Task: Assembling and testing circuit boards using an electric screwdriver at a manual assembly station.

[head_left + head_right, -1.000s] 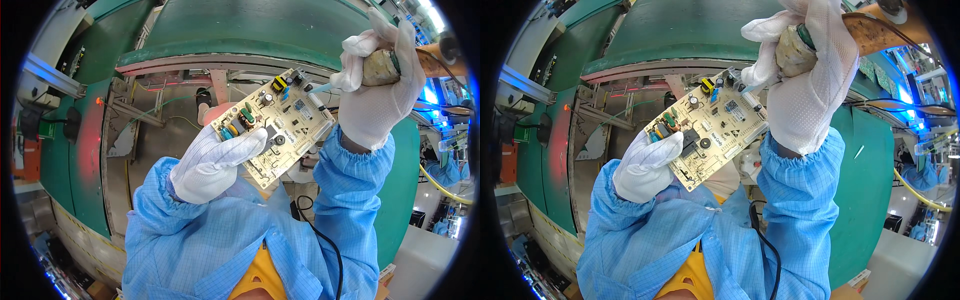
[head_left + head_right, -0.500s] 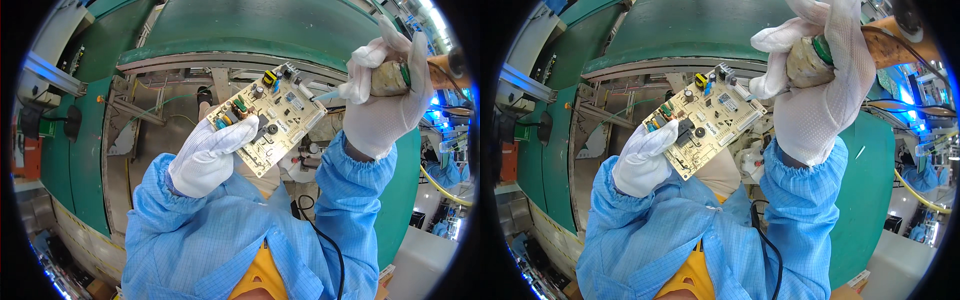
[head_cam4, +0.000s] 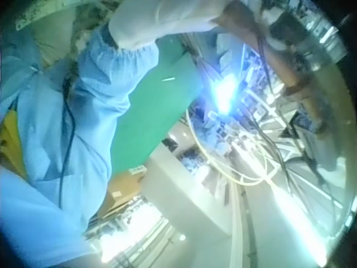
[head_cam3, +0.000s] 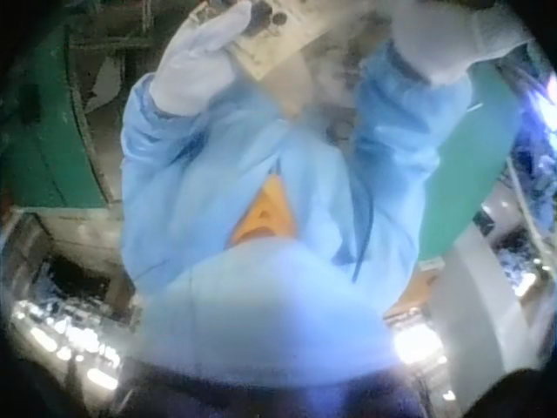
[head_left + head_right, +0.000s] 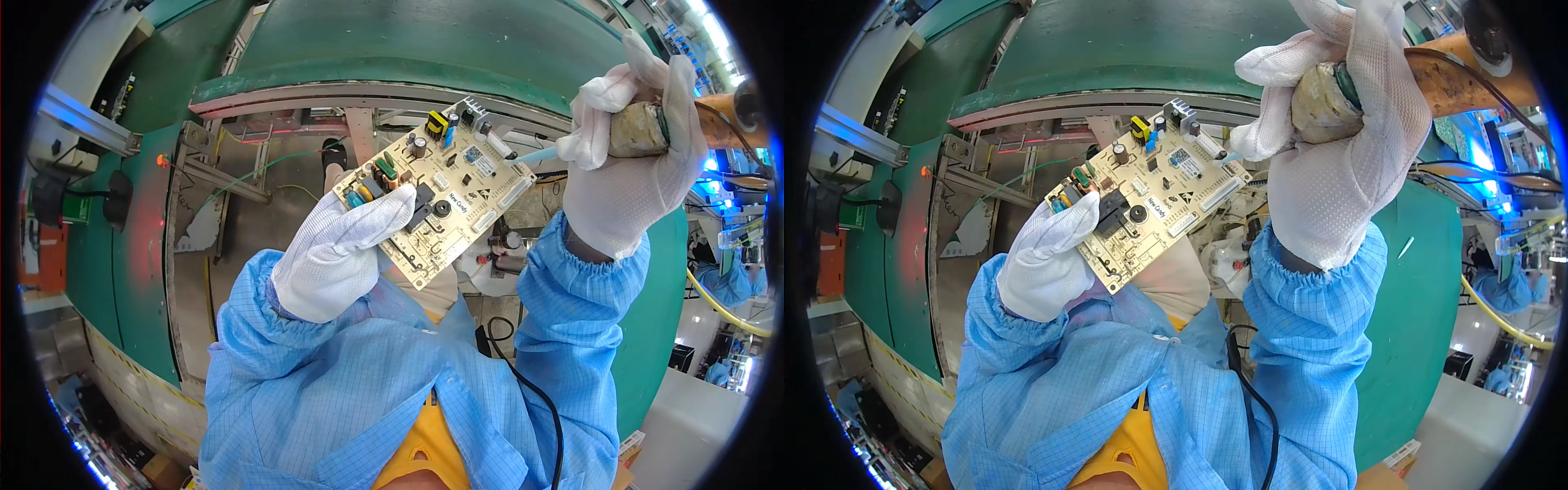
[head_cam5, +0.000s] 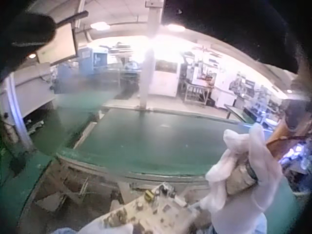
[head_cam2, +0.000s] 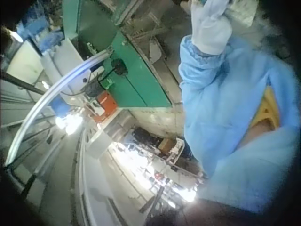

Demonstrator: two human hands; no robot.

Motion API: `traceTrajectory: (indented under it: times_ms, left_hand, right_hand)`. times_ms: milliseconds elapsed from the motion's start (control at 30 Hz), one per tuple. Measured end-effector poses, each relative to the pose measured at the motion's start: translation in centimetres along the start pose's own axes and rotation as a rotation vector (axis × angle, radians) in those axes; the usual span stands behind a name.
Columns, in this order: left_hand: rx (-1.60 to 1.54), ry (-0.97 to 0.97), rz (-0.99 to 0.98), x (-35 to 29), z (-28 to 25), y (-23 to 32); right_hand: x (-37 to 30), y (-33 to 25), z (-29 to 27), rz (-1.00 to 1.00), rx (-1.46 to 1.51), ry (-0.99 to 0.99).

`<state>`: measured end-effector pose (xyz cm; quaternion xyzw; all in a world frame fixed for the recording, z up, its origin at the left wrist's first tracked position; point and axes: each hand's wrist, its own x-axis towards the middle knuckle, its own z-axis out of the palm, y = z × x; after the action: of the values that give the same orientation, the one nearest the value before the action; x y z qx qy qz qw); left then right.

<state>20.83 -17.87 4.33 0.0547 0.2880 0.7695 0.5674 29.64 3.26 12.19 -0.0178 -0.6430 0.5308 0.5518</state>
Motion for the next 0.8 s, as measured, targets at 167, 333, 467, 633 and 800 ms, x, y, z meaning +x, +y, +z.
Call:
traceTrajectory:
  times_ms: [167, 333, 467, 633, 800]
  left_hand:
    - [-0.001, 0.052, -0.016, -0.1, -1.2, -0.2]
    - [0.071, 0.017, 0.091, 0.6, -3.6, -0.2]
    - [0.960, -0.143, 0.625, 0.9, -4.8, 2.0]
    - [1.023, 0.043, 0.612, 1.4, -5.1, 8.0]
    - [0.487, 0.195, 0.752, 2.9, -8.5, 17.7]
  right_hand:
    - [0.8, -0.6, -0.2, 0.151, 0.216, -0.142]
    - [1.9, -1.6, -1.0, 0.338, 0.491, -0.327]
    - [1.6, -1.9, -1.8, 0.547, 0.875, -0.368]
    - [3.4, -0.1, -8.1, 0.530, 0.610, -0.357]
    - [5.9, 3.1, -9.5, 0.852, -0.207, -0.194]
